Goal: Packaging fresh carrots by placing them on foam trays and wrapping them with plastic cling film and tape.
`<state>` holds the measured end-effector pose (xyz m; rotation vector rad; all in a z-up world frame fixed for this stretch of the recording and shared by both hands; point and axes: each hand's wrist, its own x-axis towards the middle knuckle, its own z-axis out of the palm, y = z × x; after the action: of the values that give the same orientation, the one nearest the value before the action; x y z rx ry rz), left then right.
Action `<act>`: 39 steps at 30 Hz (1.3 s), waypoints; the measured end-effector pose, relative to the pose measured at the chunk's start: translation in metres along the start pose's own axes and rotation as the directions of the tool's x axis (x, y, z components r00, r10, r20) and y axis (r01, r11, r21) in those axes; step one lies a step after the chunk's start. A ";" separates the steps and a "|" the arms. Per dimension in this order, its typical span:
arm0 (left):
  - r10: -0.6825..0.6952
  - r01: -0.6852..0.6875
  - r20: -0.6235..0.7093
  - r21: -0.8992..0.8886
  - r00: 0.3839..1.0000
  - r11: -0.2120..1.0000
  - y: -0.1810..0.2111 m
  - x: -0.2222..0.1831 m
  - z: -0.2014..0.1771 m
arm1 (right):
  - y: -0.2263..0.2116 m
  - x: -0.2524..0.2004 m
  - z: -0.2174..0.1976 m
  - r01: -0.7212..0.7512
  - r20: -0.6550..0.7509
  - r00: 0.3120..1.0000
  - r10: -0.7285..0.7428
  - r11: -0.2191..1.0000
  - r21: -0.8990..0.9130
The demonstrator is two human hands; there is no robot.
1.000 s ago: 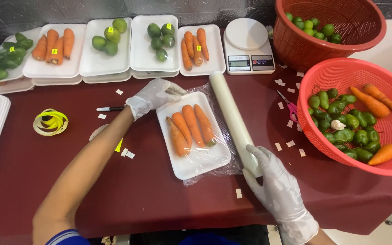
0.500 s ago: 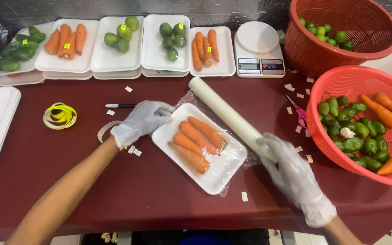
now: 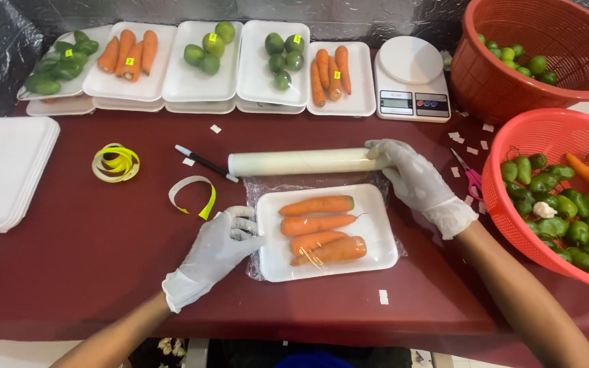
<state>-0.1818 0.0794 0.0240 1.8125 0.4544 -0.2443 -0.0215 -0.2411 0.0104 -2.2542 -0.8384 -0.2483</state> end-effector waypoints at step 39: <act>0.237 0.020 -0.176 0.840 0.955 0.542 0.004 0.100 -0.030 | 0.009 -0.011 -0.014 -0.711 0.354 0.698 0.623 0.541 0.449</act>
<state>-0.0923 0.1255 -0.0030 2.8626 0.4394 -0.1204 -0.0232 -0.2608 0.0118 -1.8532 -0.0137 0.4948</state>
